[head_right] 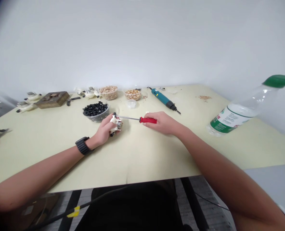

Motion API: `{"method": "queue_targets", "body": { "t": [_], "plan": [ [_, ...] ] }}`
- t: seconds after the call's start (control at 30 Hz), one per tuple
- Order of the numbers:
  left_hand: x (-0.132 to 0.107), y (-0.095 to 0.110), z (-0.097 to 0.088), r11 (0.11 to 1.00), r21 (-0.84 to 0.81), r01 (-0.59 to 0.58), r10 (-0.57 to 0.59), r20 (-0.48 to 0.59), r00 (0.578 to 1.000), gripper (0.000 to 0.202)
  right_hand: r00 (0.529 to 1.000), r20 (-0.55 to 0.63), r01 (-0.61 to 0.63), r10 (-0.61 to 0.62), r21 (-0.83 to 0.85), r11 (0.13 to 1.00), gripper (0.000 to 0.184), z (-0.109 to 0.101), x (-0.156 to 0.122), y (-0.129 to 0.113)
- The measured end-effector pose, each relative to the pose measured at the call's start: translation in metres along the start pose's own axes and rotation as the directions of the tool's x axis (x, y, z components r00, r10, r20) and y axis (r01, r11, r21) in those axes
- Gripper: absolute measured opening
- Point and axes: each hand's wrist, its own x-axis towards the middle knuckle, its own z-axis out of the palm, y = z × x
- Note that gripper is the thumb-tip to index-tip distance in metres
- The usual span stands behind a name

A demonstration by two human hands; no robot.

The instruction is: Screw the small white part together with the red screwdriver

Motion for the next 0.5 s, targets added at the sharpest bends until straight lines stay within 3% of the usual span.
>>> {"method": "queue_targets", "body": {
  "t": [0.5],
  "plan": [
    [0.0011, -0.0068, -0.0026, 0.997, -0.071, 0.029, -0.025, 0.055, 0.998, 0.025, 0.994, 0.102, -0.042, 0.038, 0.045, 0.998, 0.044, -0.0114, -0.005, -0.0092]
  ]
}}
